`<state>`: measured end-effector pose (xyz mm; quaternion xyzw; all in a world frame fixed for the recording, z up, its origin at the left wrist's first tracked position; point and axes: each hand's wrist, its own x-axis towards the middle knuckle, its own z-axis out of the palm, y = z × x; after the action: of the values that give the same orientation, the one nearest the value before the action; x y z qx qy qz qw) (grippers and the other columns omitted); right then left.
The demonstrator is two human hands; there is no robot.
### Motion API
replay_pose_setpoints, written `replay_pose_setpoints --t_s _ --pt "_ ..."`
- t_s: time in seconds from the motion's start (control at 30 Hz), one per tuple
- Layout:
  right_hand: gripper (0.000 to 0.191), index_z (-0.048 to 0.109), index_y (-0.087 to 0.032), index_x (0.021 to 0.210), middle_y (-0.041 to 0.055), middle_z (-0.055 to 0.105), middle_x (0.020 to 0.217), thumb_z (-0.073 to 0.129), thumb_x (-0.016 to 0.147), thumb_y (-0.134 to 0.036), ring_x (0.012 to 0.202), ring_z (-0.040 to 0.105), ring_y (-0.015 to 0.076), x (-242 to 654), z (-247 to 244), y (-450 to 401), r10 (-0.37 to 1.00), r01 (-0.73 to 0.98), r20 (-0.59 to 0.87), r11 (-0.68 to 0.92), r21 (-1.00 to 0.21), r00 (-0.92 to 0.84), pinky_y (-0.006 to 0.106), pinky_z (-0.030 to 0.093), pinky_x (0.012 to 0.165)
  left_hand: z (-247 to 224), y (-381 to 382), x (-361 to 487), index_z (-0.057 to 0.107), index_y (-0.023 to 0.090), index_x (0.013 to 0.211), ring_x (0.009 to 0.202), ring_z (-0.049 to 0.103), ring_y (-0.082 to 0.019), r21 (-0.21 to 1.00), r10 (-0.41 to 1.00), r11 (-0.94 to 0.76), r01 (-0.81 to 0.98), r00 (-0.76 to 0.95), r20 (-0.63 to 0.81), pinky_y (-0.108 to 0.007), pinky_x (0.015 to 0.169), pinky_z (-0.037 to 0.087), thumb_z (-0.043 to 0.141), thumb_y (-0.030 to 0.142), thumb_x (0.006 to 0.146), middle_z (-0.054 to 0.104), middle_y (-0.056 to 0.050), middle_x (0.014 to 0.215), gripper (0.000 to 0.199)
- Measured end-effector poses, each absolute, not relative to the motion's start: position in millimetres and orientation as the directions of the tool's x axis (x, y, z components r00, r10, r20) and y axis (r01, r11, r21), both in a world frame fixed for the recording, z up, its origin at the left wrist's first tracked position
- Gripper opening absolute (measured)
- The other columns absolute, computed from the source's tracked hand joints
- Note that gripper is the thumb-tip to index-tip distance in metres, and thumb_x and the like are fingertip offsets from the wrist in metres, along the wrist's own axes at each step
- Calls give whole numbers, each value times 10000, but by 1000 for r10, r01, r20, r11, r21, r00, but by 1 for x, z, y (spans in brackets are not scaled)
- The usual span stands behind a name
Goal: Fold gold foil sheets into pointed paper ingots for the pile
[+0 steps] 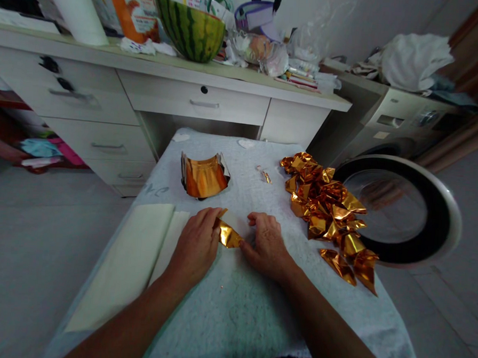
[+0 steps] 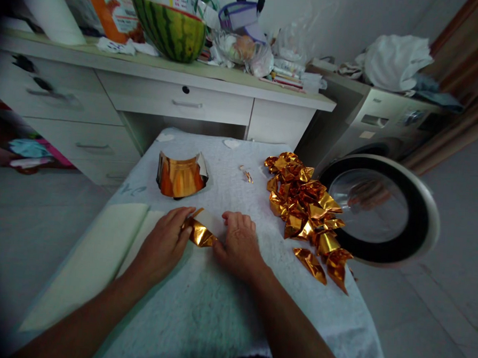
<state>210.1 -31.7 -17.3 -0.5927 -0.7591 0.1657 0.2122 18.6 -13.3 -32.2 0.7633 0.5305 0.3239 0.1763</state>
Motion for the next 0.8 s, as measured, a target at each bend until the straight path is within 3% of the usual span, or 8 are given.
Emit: replay_pose_setpoints --t_s 0.1,0.17,0.3,0.4,0.53,0.63,0.8 --pt "480 479 -158 1228 114 574 1141 597 770 -241 1046 476 283 210 -18 -32 968 821 140 252 -513 -209 453 384 919 -31 -12 18 504 174 1299 1182 545 -276 659 940 -335 674 192 281 -486 1027 424 464 169 880 599 -121 1260 421" --pt "482 481 -163 1228 113 576 1145 592 763 -222 1048 479 282 209 -18 -32 967 813 147 253 -525 -206 454 385 920 -26 -12 16 484 174 1317 1078 603 -262 718 965 -258 646 146 216 -469 960 464 501 205 872 624 -121 1215 447" --pt "493 486 -172 1220 106 573 1149 592 738 -184 1053 483 279 209 -16 -32 968 789 155 252 -561 -199 454 392 924 -17 -14 13 440 207 1348 738 630 -180 845 992 -92 528 123 31 -343 722 497 542 265 862 652 -16 902 500" --pt "509 473 -176 1226 115 558 1180 596 732 -172 1088 477 286 209 -15 -32 969 771 168 246 -588 -182 468 394 950 -16 -14 12 440 229 1339 673 580 -156 892 990 -78 444 143 16 -294 659 454 532 259 863 548 46 739 485" --pt "509 408 -178 1273 130 520 1234 590 801 -230 1154 467 275 213 -18 -31 970 698 219 232 -677 -110 467 391 1003 -16 -15 13 404 235 1348 730 585 -152 971 994 -28 238 109 2 -283 674 468 522 269 872 531 38 777 492" --pt "376 404 -201 1237 109 531 1207 497 874 -236 1153 487 239 216 -22 -30 974 598 226 195 -778 -23 433 402 1003 -12 -17 15 397 246 1330 724 592 -138 994 999 10 108 34 -14 -276 682 493 549 271 852 552 34 818 503" --pt "223 365 -234 1143 16 633 945 434 951 -325 811 583 165 214 -18 -30 993 359 114 113 -927 -18 319 459 764 -7 -20 19 394 269 1325 749 617 -127 999 999 25 32 -45 -24 -274 703 522 575 260 831 572 23 898 526"
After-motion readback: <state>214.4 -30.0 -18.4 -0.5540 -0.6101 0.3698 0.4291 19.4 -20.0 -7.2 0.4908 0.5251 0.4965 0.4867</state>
